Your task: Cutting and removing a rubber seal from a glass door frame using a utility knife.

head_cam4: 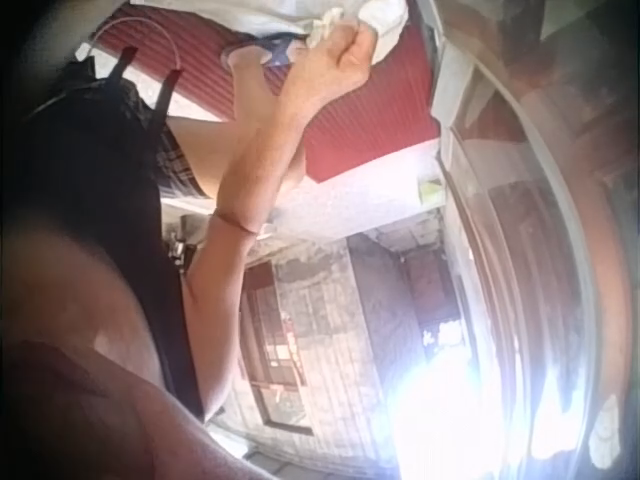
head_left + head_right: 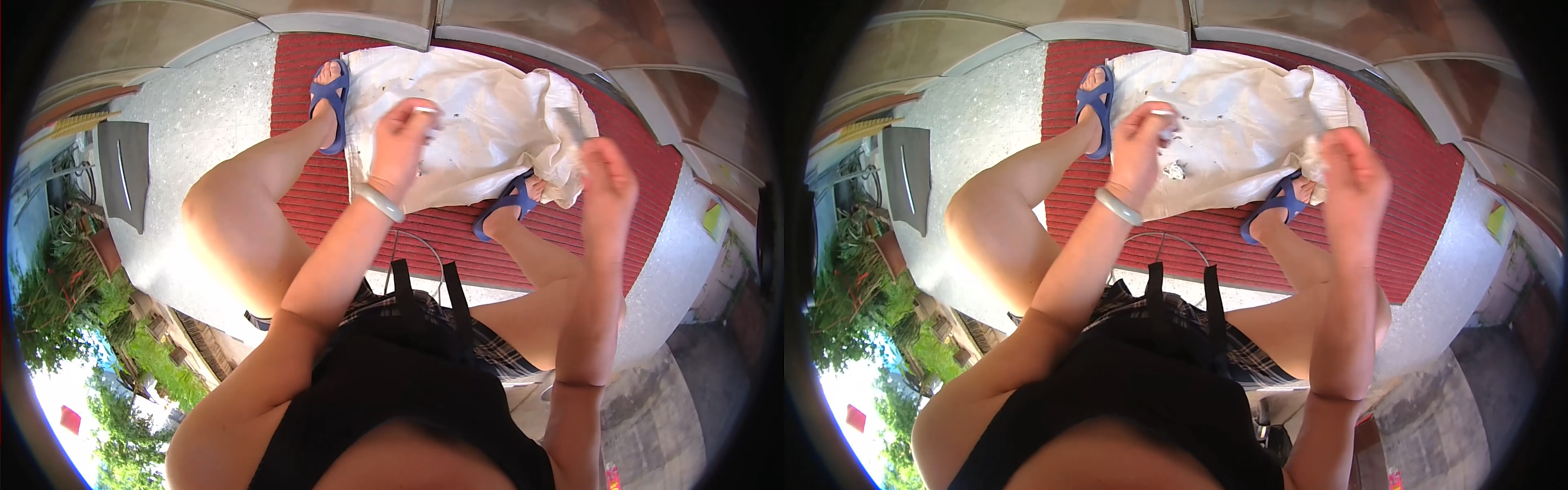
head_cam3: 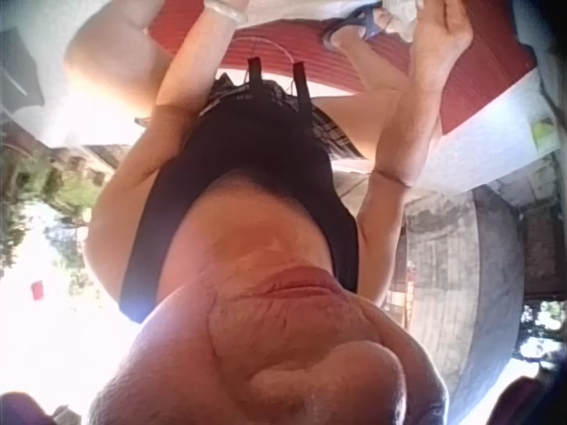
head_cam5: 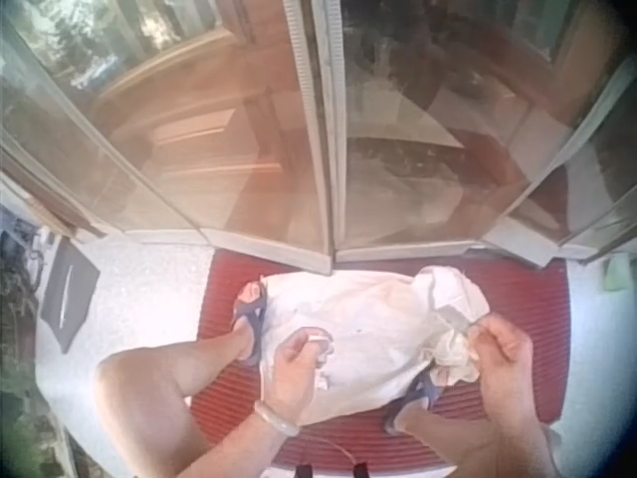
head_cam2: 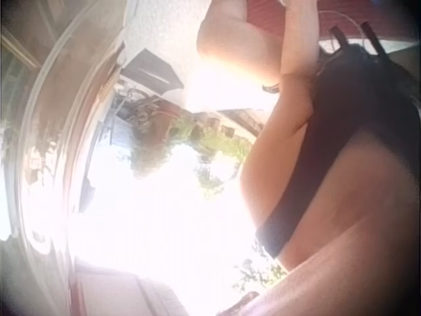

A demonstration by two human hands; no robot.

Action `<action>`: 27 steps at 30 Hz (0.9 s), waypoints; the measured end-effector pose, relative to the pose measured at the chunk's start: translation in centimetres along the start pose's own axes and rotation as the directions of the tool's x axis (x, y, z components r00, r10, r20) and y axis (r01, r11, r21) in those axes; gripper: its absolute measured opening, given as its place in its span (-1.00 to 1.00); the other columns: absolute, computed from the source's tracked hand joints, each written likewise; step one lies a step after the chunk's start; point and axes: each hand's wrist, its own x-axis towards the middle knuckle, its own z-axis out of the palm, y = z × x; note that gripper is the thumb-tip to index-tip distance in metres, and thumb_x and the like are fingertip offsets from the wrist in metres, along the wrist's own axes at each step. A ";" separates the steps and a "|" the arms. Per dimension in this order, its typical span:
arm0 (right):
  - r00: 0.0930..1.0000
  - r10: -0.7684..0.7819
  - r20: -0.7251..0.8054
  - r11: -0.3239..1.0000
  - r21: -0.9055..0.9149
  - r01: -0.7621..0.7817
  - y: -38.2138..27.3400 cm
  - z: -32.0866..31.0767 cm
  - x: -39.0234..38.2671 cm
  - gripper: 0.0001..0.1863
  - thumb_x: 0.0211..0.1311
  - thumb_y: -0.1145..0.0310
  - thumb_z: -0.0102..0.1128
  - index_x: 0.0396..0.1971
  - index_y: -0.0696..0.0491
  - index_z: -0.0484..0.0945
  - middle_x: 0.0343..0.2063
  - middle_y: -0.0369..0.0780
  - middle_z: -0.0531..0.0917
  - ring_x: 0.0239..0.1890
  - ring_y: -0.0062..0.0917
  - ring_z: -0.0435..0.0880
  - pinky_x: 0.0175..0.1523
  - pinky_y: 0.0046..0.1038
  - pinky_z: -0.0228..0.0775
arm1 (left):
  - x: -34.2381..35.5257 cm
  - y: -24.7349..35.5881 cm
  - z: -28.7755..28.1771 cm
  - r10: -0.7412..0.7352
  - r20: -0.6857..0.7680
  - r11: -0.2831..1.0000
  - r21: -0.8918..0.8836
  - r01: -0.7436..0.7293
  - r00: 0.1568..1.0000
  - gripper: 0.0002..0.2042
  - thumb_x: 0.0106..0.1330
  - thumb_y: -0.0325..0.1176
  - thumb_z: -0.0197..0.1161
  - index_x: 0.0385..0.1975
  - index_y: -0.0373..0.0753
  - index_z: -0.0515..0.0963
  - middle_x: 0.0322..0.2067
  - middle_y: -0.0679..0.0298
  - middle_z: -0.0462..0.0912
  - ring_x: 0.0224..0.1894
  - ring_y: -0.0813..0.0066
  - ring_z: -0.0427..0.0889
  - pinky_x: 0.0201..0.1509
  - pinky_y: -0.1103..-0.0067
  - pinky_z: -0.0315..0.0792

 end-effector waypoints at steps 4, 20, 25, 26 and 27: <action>0.993 0.040 0.108 0.995 0.086 -0.049 -1.3 1.2 -0.5 -0.85 0.35 0.40 0.08 -0.41 0.10 0.56 -0.61 -0.47 0.41 -0.61 -0.85 0.22 -0.51 -0.72 0.10 | 0.2 -0.2 -2.3 0.028 0.119 0.980 -0.198 -0.004 0.993 -0.87 0.22 -0.43 0.19 -0.29 -0.29 0.59 -0.35 0.26 0.63 -0.33 0.62 0.52 -0.31 0.71 0.30; 0.957 -0.179 0.227 0.971 -0.119 0.209 -0.6 3.0 -1.9 -0.90 0.32 0.46 0.08 -0.40 0.15 0.50 -0.66 -0.32 0.44 -0.58 -0.73 0.29 -0.47 -0.60 0.19 | -2.8 0.9 5.6 -0.031 0.425 0.881 -0.416 0.226 0.905 -0.78 0.26 -0.47 0.27 -0.11 -0.31 0.57 -0.29 0.28 0.67 -0.27 0.57 0.61 -0.16 0.62 0.48; 0.925 -0.352 0.144 0.863 -0.333 0.380 -0.8 3.2 -2.1 -0.90 0.34 0.44 0.08 -0.37 0.13 0.52 -0.63 -0.38 0.46 -0.57 -0.77 0.32 -0.47 -0.62 0.21 | -3.0 1.3 6.3 -0.102 0.329 0.940 -0.277 0.199 0.939 -0.87 0.21 -0.44 0.20 -0.29 -0.31 0.58 -0.41 0.32 0.62 -0.38 0.63 0.53 -0.36 0.70 0.30; 0.861 -0.504 0.071 0.762 -0.434 0.482 -0.6 2.9 -1.8 -0.91 0.33 0.45 0.08 -0.36 0.14 0.51 -0.62 -0.32 0.48 -0.55 -0.74 0.35 -0.44 -0.60 0.24 | -2.9 0.6 5.8 -0.109 0.333 0.940 -0.273 0.206 0.937 -0.87 0.21 -0.44 0.20 -0.29 -0.31 0.58 -0.41 0.32 0.62 -0.38 0.63 0.53 -0.36 0.70 0.30; 0.904 -0.424 -0.053 0.865 -0.320 0.387 -1.4 1.8 -0.8 -0.90 0.33 0.45 0.09 -0.35 0.14 0.52 -0.61 -0.32 0.50 -0.53 -0.73 0.38 -0.42 -0.59 0.27 | -2.5 -0.7 4.3 -0.125 0.272 0.960 -0.209 0.185 0.954 -0.87 0.21 -0.43 0.20 -0.30 -0.31 0.58 -0.40 0.32 0.63 -0.38 0.63 0.52 -0.36 0.70 0.30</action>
